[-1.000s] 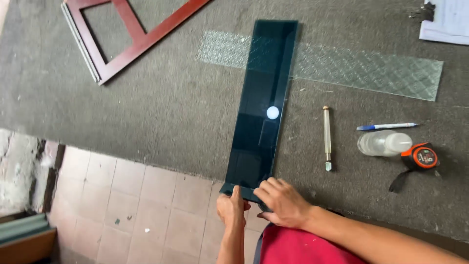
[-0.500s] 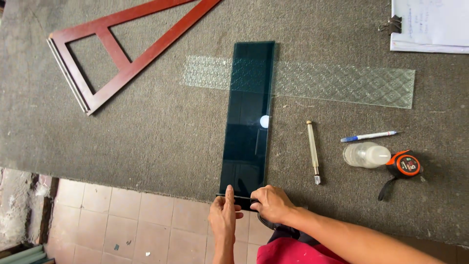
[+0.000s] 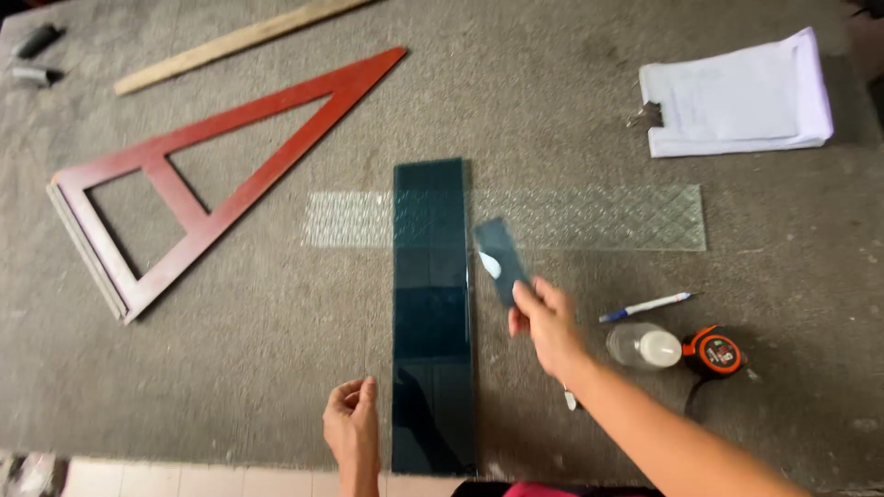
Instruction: Measuring and preparing to cut a piece of dark glass using a tape measure, marker, and square.
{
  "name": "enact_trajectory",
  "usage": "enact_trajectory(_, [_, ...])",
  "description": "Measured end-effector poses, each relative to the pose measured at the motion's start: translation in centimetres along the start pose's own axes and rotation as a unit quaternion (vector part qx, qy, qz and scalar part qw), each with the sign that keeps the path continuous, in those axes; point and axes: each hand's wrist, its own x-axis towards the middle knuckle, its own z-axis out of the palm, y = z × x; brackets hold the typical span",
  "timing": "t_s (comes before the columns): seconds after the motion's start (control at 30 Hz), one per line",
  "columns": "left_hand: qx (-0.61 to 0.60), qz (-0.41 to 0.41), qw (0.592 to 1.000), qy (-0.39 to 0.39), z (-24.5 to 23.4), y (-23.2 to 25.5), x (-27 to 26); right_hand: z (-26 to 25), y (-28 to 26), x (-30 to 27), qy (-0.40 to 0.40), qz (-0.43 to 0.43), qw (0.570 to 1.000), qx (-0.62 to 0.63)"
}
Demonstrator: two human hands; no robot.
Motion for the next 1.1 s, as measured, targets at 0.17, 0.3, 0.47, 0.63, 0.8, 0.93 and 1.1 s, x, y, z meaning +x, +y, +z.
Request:
enact_trajectory(0.17, [0.109, 0.052, 0.991, -0.054, 5.4, 2.2, 4.0, -1.3, -3.6, 15.2, 0.137, -0.016, 0.99, 0.003])
enact_trajectory(0.3, [0.162, 0.11, 0.978, -0.073, 9.0, 3.1, 7.9, -2.3, -6.9, 22.3, 0.15, -0.044, 0.987, 0.045])
enact_trajectory(0.47, [0.191, 0.066, 0.971, -0.124, 9.9, 4.2, 9.7, 3.0, -8.2, 14.3, 0.244, 0.0, 0.956, -0.164])
enact_trajectory(0.63, [0.221, 0.012, 0.959, -0.179, 9.8, 6.9, 10.5, 6.3, -4.9, 0.5, 0.144, -0.115, 0.913, -0.365])
enact_trajectory(0.8, [-0.026, 0.027, 0.952, -0.305, 9.4, 8.0, 9.1, 2.1, 0.7, -10.1, 0.195, -0.062, 0.93, -0.305])
enact_trajectory(0.93, [0.049, 0.175, 0.945, -0.272, 8.5, 7.1, 8.1, -0.4, -9.8, -13.4, 0.236, -0.12, 0.858, -0.439])
enact_trajectory(1.1, [-0.259, 0.049, 0.928, -0.263, 4.1, 7.1, 6.6, -11.7, -17.9, -6.6, 0.228, -0.16, 0.718, -0.638])
